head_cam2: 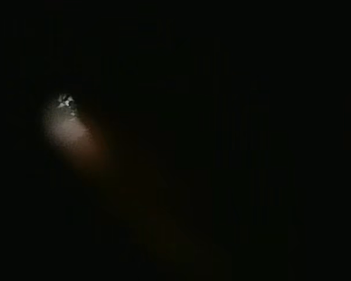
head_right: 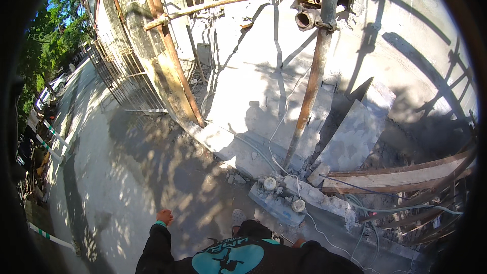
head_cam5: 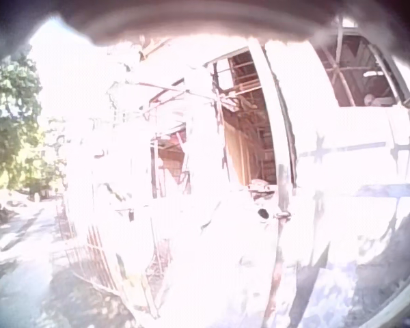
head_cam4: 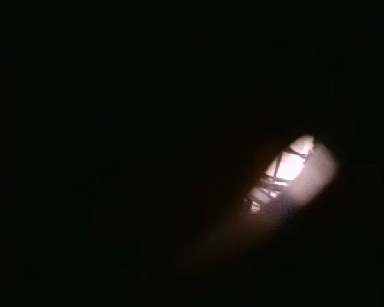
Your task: The person walks from a covered area to a construction site and uses a wrench to tighten bolts on a metal scaffolding pole. They repeatedly turn the wrench while stabilizing the pole with their other hand.
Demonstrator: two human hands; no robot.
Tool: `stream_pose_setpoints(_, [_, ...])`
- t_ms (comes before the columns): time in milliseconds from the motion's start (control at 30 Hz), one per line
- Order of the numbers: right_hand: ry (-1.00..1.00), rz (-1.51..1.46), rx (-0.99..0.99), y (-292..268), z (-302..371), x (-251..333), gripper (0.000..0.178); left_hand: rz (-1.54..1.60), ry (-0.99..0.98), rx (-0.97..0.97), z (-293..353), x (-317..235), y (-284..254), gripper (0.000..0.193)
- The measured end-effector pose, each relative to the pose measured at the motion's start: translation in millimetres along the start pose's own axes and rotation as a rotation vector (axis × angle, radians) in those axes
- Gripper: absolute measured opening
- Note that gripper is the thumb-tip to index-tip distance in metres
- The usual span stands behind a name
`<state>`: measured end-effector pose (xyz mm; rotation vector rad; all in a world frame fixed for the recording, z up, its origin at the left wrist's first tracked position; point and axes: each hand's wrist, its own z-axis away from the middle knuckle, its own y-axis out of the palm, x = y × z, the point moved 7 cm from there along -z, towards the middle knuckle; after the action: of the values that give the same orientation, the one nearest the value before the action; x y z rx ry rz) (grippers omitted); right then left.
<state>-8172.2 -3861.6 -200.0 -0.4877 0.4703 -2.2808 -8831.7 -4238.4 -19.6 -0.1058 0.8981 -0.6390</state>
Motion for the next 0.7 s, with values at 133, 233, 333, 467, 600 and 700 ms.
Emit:
stream_pose_setpoints(133, [0.048,-0.126,0.027,-73,-67,23,0.042,0.09,0.03,-0.013,-113,-143,32,0.028])
stream_pose_setpoints(233, [-0.074,-0.066,-0.066,-201,-127,74,0.049,0.23,-0.076,0.203,-150,-201,127,0.028])
stream_pose_setpoints(333, [-0.268,0.087,-0.519,-395,-147,133,0.038,-0.035,0.194,0.548,-149,-272,248,0.033])
stream_pose_setpoints(467, [-0.26,-0.702,-0.886,-643,-114,156,0.041,-0.573,0.67,0.834,-131,-388,369,0.048])
stream_pose_setpoints(600, [-0.263,-1.022,-1.155,-805,-52,145,0.04,-0.551,0.743,1.054,-159,-519,450,0.046])
stream_pose_setpoints(700, [-0.389,-1.283,-1.346,-900,3,121,0.039,-0.523,0.642,1.072,-196,-631,498,0.044])
